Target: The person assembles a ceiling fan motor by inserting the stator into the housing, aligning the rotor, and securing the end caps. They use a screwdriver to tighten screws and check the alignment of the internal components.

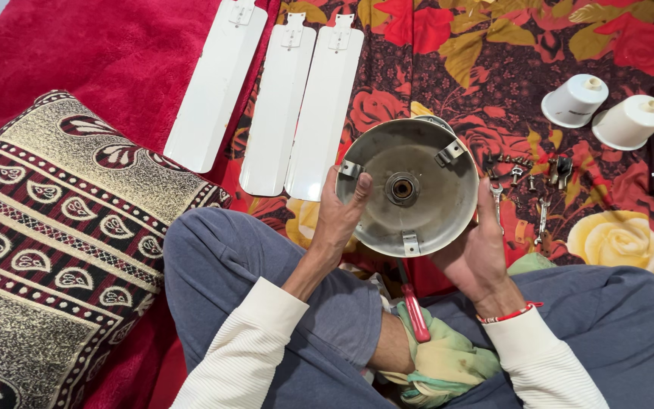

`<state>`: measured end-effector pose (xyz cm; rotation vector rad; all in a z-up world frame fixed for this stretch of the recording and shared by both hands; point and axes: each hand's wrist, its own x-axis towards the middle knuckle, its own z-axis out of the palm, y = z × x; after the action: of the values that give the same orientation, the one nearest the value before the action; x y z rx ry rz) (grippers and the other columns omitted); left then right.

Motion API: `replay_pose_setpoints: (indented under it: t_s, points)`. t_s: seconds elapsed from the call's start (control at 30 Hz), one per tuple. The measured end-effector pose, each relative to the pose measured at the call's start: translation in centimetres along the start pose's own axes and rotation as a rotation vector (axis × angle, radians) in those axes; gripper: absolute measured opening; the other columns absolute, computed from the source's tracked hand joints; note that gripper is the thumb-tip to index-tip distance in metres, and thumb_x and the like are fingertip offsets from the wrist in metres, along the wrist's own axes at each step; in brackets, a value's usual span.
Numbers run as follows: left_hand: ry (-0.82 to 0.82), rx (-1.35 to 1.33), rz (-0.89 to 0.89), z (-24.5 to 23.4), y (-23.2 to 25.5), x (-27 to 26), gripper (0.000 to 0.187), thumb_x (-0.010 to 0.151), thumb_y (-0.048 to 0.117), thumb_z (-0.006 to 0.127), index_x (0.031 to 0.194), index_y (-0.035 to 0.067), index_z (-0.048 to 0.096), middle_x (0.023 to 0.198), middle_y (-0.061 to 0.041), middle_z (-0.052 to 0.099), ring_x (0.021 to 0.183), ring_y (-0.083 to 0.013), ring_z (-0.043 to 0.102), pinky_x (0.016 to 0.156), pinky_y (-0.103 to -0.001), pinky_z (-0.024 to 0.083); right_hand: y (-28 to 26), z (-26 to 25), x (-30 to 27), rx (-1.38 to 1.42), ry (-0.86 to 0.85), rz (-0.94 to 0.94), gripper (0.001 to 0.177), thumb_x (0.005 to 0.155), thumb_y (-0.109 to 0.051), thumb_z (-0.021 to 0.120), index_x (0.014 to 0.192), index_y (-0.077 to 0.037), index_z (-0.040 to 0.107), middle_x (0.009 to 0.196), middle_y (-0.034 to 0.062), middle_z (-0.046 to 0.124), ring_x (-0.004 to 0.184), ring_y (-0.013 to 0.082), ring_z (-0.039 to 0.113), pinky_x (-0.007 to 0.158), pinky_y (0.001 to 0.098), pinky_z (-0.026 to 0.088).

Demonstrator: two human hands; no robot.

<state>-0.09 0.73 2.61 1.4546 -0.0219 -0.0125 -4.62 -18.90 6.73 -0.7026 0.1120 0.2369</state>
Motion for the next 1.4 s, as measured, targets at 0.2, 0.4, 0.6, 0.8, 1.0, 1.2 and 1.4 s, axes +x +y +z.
replay_pose_setpoints:
  t_s: [0.2, 0.4, 0.6, 0.8, 1.0, 1.2, 1.4]
  points:
    - [0.002, 0.093, -0.033, -0.1, -0.7, 0.3, 0.082, 0.085, 0.081, 0.052, 0.119, 0.007, 0.059, 0.103, -0.003, 0.053, 0.099, -0.0149, 0.052, 0.093, -0.033, 0.045, -0.1, -1.7, 0.8, -0.181, 0.06, -0.082, 0.065, 0.104, -0.053, 0.039, 0.152, -0.009, 0.043, 0.149, 0.0089, 0.052, 0.137, 0.0219, 0.05, 0.115, 0.0421, 0.04]
    - [-0.031, -0.012, -0.038, -0.4, -1.1, 0.3, 0.077, 0.103, 0.075, 0.04, 0.119, 0.001, 0.055, 0.108, -0.006, 0.046, 0.104, -0.0174, 0.045, 0.101, -0.033, 0.038, 0.0, -3.9, 1.7, -0.649, 0.253, -0.206, 0.066, 0.106, -0.054, 0.04, 0.148, -0.004, 0.049, 0.147, 0.0091, 0.058, 0.134, 0.0138, 0.054, 0.111, 0.0281, 0.041]
    - [-0.166, -0.232, -0.159, -0.2, -0.7, 0.1, 0.082, 0.104, 0.072, 0.035, 0.145, 0.003, 0.053, 0.117, -0.016, 0.059, 0.088, -0.0151, 0.057, 0.07, -0.031, 0.049, -0.7, -4.4, 1.0, -0.632, 0.203, -0.189, 0.064, 0.104, -0.057, 0.039, 0.133, -0.003, 0.057, 0.091, 0.006, 0.067, 0.069, 0.0138, 0.063, 0.053, 0.0313, 0.052]
    - [-0.206, -0.284, -0.074, -0.2, 0.1, 0.6, 0.086, 0.097, 0.073, 0.028, 0.148, 0.004, 0.039, 0.13, -0.015, 0.061, 0.097, -0.0216, 0.07, 0.072, -0.036, 0.061, -1.5, -5.9, 1.0, -0.561, 0.231, -0.226, 0.061, 0.108, -0.055, 0.035, 0.117, 0.001, 0.059, 0.076, 0.0079, 0.066, 0.058, 0.0156, 0.061, 0.049, 0.0307, 0.05]
    - [-0.144, -0.243, -0.103, -0.4, 0.3, 0.8, 0.087, 0.095, 0.074, 0.026, 0.144, 0.003, 0.037, 0.126, -0.021, 0.064, 0.093, -0.0277, 0.075, 0.074, -0.039, 0.064, -3.4, -10.9, 2.2, -0.303, 0.319, -0.45, 0.059, 0.111, -0.048, 0.032, 0.126, 0.004, 0.055, 0.091, 0.0176, 0.073, 0.069, 0.0255, 0.071, 0.059, 0.0344, 0.056]
    - [-0.153, -0.236, -0.1, -0.9, -0.1, 0.8, 0.083, 0.097, 0.072, 0.027, 0.143, 0.003, 0.037, 0.123, -0.021, 0.063, 0.092, -0.0263, 0.074, 0.071, -0.038, 0.064, -6.0, -16.8, 3.2, -0.11, 0.669, -0.757, 0.048, 0.105, -0.041, 0.027, 0.134, -0.004, 0.037, 0.108, 0.0229, 0.068, 0.076, 0.0349, 0.073, 0.063, 0.045, 0.062]
    - [-0.145, -0.216, -0.108, -0.5, -0.9, 1.3, 0.079, 0.099, 0.068, 0.032, 0.143, 0.002, 0.037, 0.121, -0.02, 0.063, 0.09, -0.025, 0.075, 0.067, -0.035, 0.064, -5.5, -22.1, 3.1, 0.255, 0.797, -0.836, 0.064, 0.11, -0.043, 0.016, 0.139, 0.009, 0.041, 0.111, 0.0241, 0.069, 0.09, 0.0336, 0.074, 0.083, 0.0464, 0.064]
